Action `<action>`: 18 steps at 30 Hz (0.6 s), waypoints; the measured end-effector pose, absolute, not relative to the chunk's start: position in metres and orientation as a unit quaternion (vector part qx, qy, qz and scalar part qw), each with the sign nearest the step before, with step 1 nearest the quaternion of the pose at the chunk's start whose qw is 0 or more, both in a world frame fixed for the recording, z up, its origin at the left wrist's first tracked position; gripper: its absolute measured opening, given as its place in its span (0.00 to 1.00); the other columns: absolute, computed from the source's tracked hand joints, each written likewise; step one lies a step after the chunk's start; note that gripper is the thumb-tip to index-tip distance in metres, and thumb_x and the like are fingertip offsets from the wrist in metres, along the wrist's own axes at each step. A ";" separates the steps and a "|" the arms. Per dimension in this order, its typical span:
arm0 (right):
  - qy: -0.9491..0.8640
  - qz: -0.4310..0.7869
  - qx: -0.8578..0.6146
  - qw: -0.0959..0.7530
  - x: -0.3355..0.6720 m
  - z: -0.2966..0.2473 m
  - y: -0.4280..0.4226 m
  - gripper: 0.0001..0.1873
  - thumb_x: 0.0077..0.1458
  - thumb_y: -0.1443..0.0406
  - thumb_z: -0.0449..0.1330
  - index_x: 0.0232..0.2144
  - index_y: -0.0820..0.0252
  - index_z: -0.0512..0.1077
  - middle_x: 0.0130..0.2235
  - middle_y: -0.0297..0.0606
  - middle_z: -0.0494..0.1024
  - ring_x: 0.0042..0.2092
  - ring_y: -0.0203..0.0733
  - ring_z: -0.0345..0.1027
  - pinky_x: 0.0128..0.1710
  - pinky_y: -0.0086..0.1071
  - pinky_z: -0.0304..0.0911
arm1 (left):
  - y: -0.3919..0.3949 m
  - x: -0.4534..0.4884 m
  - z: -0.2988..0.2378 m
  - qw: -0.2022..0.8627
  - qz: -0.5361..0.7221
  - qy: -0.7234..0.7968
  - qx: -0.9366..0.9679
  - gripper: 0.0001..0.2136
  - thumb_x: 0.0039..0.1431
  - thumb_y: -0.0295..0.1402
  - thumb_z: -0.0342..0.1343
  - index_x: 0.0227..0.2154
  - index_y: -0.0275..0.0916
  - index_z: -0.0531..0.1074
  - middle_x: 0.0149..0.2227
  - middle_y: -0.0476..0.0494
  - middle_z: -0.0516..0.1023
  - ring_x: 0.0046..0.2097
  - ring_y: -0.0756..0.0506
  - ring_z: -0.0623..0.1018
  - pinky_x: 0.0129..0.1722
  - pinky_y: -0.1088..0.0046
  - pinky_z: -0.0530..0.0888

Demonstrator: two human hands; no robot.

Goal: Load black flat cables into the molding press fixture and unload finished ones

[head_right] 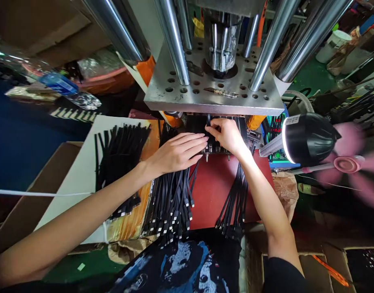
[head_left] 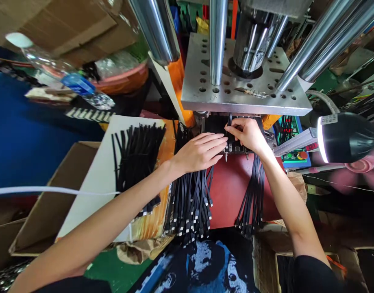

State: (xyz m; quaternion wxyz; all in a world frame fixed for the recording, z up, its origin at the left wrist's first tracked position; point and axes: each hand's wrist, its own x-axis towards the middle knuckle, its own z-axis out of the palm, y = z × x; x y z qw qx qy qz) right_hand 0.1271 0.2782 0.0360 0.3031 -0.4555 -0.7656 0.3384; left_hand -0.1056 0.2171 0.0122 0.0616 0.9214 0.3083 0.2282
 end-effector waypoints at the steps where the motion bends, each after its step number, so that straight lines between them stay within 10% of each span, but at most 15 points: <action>1: -0.762 0.331 -0.459 0.314 0.127 0.036 0.277 0.24 0.67 0.47 0.63 0.27 0.59 0.74 0.21 0.28 0.71 0.20 0.31 0.60 0.23 0.28 0.53 | 0.217 -0.103 0.013 0.046 0.214 0.315 0.924 0.17 0.73 0.30 0.55 0.61 0.34 0.76 0.67 0.33 0.77 0.69 0.36 0.75 0.71 0.48 0.71; 12: -0.709 0.364 -0.483 0.363 0.132 0.028 0.273 0.20 0.64 0.49 0.66 0.37 0.61 0.77 0.33 0.37 0.79 0.24 0.34 0.68 0.22 0.29 0.66 | 0.193 -0.075 0.017 -0.032 0.151 0.387 0.909 0.23 0.73 0.36 0.57 0.67 0.34 0.72 0.70 0.25 0.71 0.74 0.29 0.67 0.75 0.43 0.63; 18: -0.826 0.085 -0.502 0.244 0.142 0.037 0.232 0.23 0.67 0.74 0.52 0.54 0.59 0.83 0.47 0.47 0.76 0.47 0.47 0.74 0.52 0.40 0.73 | 0.178 -0.056 0.019 -0.026 0.128 0.443 0.887 0.30 0.73 0.42 0.56 0.71 0.30 0.66 0.75 0.21 0.61 0.76 0.26 0.61 0.75 0.41 0.59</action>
